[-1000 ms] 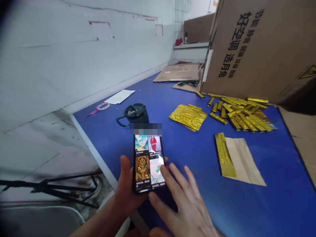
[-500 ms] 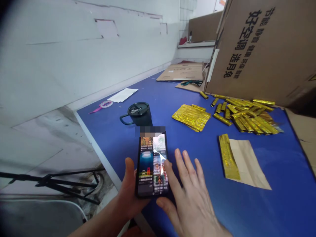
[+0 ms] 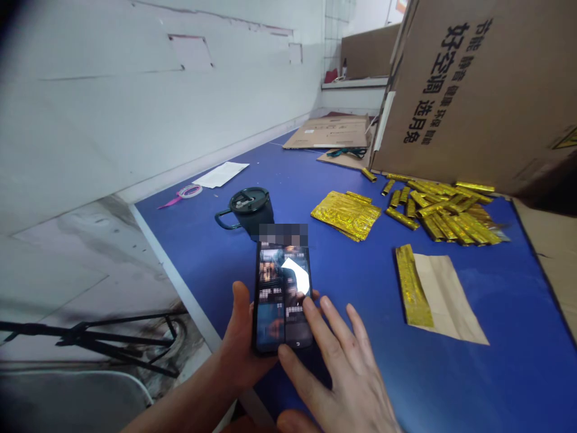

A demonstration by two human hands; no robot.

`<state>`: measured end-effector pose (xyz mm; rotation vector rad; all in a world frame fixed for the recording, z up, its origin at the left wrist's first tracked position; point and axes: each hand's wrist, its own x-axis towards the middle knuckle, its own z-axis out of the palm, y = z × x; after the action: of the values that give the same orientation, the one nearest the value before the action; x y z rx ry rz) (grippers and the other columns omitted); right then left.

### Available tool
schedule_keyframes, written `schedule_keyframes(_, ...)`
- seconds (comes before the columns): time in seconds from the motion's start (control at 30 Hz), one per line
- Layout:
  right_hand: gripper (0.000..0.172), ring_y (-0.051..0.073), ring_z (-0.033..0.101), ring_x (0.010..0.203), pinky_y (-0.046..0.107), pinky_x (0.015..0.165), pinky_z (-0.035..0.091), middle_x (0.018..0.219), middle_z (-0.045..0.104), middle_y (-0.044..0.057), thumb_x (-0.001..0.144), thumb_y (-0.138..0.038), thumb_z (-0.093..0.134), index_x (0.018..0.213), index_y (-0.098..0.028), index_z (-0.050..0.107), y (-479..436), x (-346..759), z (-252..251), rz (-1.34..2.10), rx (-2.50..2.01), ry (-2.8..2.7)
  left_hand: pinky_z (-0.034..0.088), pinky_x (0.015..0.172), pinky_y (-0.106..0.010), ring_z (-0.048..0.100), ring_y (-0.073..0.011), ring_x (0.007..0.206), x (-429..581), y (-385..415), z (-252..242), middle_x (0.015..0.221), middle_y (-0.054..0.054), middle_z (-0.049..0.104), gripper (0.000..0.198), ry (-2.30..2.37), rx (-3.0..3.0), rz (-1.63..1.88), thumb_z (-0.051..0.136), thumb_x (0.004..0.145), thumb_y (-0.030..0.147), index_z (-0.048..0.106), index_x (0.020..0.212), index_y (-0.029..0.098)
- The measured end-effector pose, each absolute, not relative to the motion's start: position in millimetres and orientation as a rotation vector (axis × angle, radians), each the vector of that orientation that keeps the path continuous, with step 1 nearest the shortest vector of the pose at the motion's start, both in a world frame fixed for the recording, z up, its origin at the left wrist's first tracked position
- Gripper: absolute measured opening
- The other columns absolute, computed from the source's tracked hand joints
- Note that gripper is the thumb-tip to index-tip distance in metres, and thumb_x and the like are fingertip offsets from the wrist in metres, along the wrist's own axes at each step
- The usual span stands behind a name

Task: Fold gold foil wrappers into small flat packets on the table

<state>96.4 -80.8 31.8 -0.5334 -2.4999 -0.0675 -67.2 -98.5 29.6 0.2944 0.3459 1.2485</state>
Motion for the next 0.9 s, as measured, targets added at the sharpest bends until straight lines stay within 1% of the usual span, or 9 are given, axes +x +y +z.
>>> schedule_keyframes(0.13, 0.042, 0.037, 0.025, 0.122, 0.059, 0.084, 0.033, 0.14, 0.019, 0.014, 0.071, -0.037, 0.056, 0.112, -0.024, 0.054, -79.8, 98.2, 30.4, -0.124, -0.518, -2.489, 0.027, 0.097, -0.037, 0.047, -0.0267, 0.108, -66.7, -98.2, 28.6, 0.106, -0.015, 0.059, 0.073, 0.334, 0.293, 1.244, 0.033, 0.075, 0.066, 0.056, 0.11, 0.006)
schedule_keyframes(0.23, 0.044, 0.04, 0.026, 0.121, 0.061, 0.081, 0.034, 0.14, 0.019, 0.017, 0.071, -0.037, 0.056, 0.113, -0.023, 0.053, -79.3, 98.7, 28.9, -0.135, -0.519, -2.511, 0.026, 0.097, -0.038, 0.046, -0.0272, 0.109, -66.3, -98.1, 27.0, 0.108, -0.015, 0.058, 0.074, 0.338, 0.307, 1.244, 0.035, 0.073, 0.067, 0.055, 0.111, 0.006)
schedule_keyframes(0.37, 0.04, 0.039, 0.028, 0.12, 0.061, 0.081, 0.033, 0.139, 0.018, 0.019, 0.072, -0.039, 0.054, 0.107, -0.021, 0.055, -78.3, 99.7, 30.0, -0.142, -0.48, -2.469, 0.027, 0.096, -0.038, 0.047, -0.028, 0.108, -66.6, -97.3, 26.9, 0.106, -0.015, 0.059, 0.074, 0.353, 0.325, 1.241, 0.037, 0.071, 0.067, 0.056, 0.109, 0.006)
schedule_keyframes(0.47, 0.034, 0.036, 0.027, 0.121, 0.057, 0.089, 0.027, 0.139, 0.02, 0.018, 0.075, -0.04, 0.052, 0.102, -0.019, 0.056, -77.9, 101.9, 31.3, -0.142, -0.458, -2.408, 0.03, 0.094, -0.038, 0.049, -0.0289, 0.105, -67.0, -96.6, 28.8, 0.102, -0.016, 0.06, 0.076, 0.358, 0.354, 1.239, 0.037, 0.07, 0.068, 0.058, 0.106, 0.004)
schedule_keyframes(0.57, 0.032, 0.033, 0.026, 0.123, 0.055, 0.094, 0.022, 0.139, 0.021, 0.017, 0.076, -0.04, 0.05, 0.099, -0.019, 0.058, -78.2, 103.9, 31.3, -0.143, -0.454, -2.383, 0.033, 0.092, -0.036, 0.052, -0.028, 0.101, -67.1, -96.0, 30.3, 0.1, -0.017, 0.061, 0.077, 0.354, 0.372, 1.241, 0.034, 0.072, 0.068, 0.058, 0.105, 0.003)
schedule_keyframes(0.63, 0.029, 0.033, 0.028, 0.122, 0.054, 0.095, 0.022, 0.139, 0.023, 0.016, 0.076, -0.039, 0.051, 0.096, -0.019, 0.059, -78.5, 105.0, 30.8, -0.132, -0.452, -2.369, 0.035, 0.09, -0.035, 0.054, -0.0267, 0.099, -66.9, -95.9, 30.2, 0.101, -0.017, 0.061, 0.077, 0.35, 0.374, 1.249, 0.032, 0.073, 0.067, 0.058, 0.106, 0.003)
schedule_keyframes(0.73, 0.024, 0.031, 0.034, 0.119, 0.053, 0.094, 0.026, 0.137, 0.029, 0.011, 0.075, -0.035, 0.052, 0.092, -0.021, 0.061, -78.5, 106.3, 30.6, -0.093, -0.489, -2.328, 0.035, 0.09, -0.036, 0.055, -0.0266, 0.097, -66.5, -95.9, 28.4, 0.1, -0.018, 0.06, 0.077, 0.339, 0.388, 1.259, 0.029, 0.074, 0.067, 0.057, 0.106, 0.003)
schedule_keyframes(0.8, 0.027, 0.031, 0.035, 0.118, 0.053, 0.094, 0.028, 0.136, 0.032, 0.007, 0.074, -0.035, 0.052, 0.097, -0.023, 0.06, -78.6, 106.9, 31.4, -0.071, -0.553, -2.308, 0.034, 0.09, -0.039, 0.055, -0.0278, 0.096, -66.4, -96.1, 27.0, 0.098, -0.018, 0.061, 0.08, 0.331, 0.408, 1.248, 0.028, 0.073, 0.069, 0.057, 0.106, 0.003)
schedule_keyframes(0.9, 0.039, 0.032, 0.032, 0.12, 0.054, 0.094, 0.026, 0.137, 0.031, 0.006, 0.074, -0.032, 0.051, 0.113, -0.025, 0.053, -79.8, 106.7, 34.4, -0.035, -0.673, -2.29, 0.033, 0.091, -0.041, 0.055, -0.0291, 0.097, -66.3, -97.5, 26.4, 0.094, -0.018, 0.062, 0.082, 0.325, 0.439, 1.218, 0.028, 0.07, 0.071, 0.058, 0.104, 0.003)
